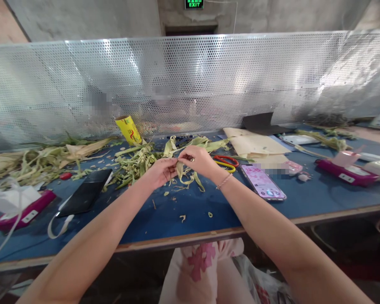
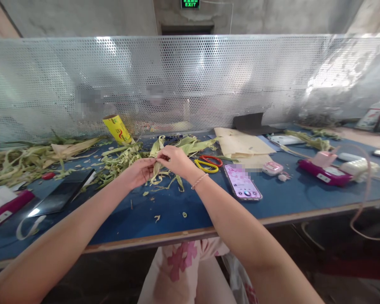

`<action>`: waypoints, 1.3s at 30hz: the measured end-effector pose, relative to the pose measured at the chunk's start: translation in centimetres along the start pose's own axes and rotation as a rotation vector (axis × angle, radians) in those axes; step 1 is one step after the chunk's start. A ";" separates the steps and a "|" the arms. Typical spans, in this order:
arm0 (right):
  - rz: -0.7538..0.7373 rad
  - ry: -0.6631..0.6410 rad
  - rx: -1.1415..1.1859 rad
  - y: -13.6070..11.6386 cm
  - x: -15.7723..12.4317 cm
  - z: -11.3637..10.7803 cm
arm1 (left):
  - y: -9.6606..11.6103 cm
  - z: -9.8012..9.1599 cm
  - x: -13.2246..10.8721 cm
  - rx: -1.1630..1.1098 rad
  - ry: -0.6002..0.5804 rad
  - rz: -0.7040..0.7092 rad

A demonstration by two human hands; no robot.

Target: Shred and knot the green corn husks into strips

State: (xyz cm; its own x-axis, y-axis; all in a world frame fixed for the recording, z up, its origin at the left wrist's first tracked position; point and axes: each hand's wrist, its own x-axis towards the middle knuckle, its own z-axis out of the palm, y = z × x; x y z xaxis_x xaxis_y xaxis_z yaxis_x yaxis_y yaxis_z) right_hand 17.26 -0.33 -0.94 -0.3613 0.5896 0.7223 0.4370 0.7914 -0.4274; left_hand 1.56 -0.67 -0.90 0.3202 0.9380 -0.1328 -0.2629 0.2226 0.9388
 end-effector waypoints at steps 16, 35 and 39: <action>0.194 -0.075 0.154 0.1 0.0 0.2 | 0.0 -0.2 0.2 0.047 0.025 0.048; 0.639 -0.237 -0.575 4.7 -0.6 -5.3 | -0.2 -1.1 1.0 0.220 0.017 0.219; 0.960 -0.543 -0.786 7.6 -2.1 -6.1 | -0.1 -1.6 1.4 0.240 0.059 0.267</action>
State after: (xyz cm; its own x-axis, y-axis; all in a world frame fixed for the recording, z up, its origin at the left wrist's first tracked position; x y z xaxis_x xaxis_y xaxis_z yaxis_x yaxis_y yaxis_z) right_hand 26.38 3.45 -2.38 0.1532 0.9861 -0.0649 0.9838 -0.1584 -0.0843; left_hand 0.62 1.04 -1.73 0.2142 0.9699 0.1159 -0.1071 -0.0946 0.9897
